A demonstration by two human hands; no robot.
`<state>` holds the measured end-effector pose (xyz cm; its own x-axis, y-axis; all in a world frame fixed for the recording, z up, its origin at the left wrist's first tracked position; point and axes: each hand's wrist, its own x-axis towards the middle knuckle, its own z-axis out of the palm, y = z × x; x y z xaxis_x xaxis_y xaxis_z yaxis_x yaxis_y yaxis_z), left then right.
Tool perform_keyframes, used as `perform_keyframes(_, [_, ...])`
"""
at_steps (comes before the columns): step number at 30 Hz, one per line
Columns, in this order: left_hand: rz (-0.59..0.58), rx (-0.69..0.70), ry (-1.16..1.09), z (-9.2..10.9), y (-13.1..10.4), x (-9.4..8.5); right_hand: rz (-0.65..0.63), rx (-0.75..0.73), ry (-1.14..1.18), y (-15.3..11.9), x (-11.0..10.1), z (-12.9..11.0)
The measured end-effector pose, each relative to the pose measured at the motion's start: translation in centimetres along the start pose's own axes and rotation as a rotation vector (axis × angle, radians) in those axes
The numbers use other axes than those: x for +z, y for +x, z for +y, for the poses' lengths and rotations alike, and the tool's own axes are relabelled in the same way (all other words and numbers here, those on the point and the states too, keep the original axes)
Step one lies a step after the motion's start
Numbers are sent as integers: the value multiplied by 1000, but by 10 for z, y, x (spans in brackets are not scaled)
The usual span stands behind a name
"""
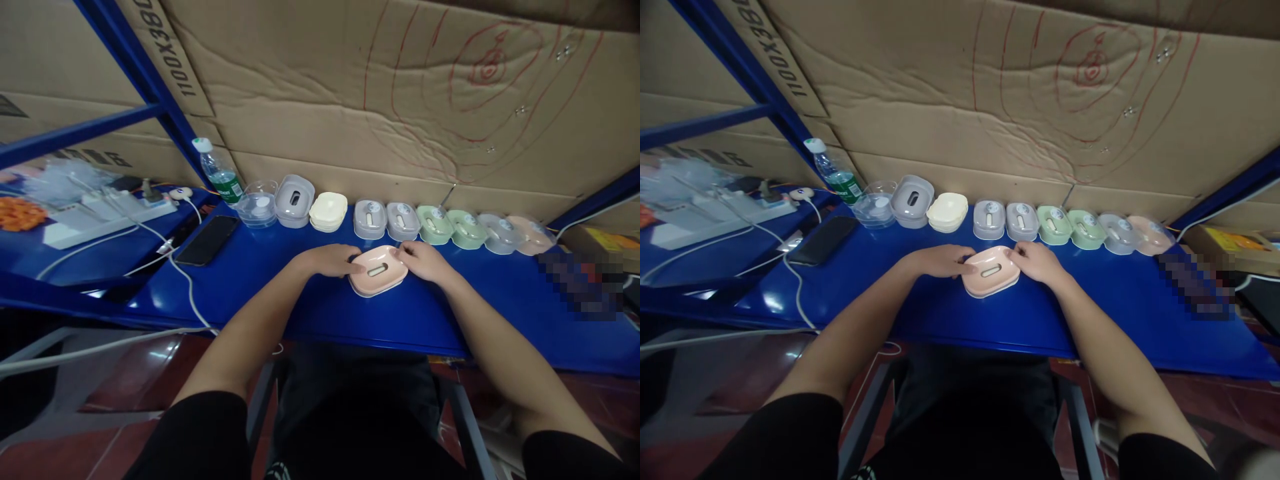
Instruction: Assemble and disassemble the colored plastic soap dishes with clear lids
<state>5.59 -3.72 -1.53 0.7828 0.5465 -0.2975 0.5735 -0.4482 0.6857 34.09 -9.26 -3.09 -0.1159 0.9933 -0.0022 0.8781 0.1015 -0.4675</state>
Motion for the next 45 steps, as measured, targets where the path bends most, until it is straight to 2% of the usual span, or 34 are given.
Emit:
perform_keyframes(2, [36, -12, 40, 5, 0, 2, -10, 6, -54, -1, -2, 1])
perform_keyframes(5, [156, 2, 110, 8, 1, 4, -41, -46, -62, -1, 0, 2])
perform_keyframes(8, [238, 8, 196, 2, 3, 4, -38, -76, -71, 0, 4, 1])
perform_keyframes(12, [323, -70, 286, -8, 7, 4, -27, -58, -92, -1, 7, -2])
perform_keyframes(14, [376, -74, 281, -9, 7, 4, -31, -46, -111, -1, 7, -4])
perform_keyframes(17, [458, 9, 195, -8, 4, -2, -42, -27, -111, -1, 6, -4])
perform_keyframes(19, [597, 32, 132, -8, -2, -13, -45, -26, -92, -2, 5, -4])
perform_keyframes(21, [852, -10, 121, -13, -13, -27, -48, -40, -80, -2, 5, -3])
perform_keyframes(24, [1286, -187, 191, -29, -35, -51, -53, -69, -92, -2, 5, -2])
perform_keyframes(25, [1368, -278, 211, -36, -42, -58, -53, -79, -97, -2, 5, -2])
perform_keyframes(26, [1403, -376, 220, -44, -49, -64, -51, -87, -98, -2, 5, -2])
perform_keyframes(28, [1380, -559, 208, -60, -62, -73, -53, -98, -93, -2, 4, -1])
perform_keyframes(31, [1265, -690, 163, -81, -72, -80, -63, -103, -96, -2, 4, -1])
perform_keyframes(36, [1156, -765, 160, -95, -74, -83, -65, -115, -115, -2, 4, -1])
perform_keyframes(45, [1135, -786, 126, -91, -73, -83, -80, -105, -106, -3, 3, -3])
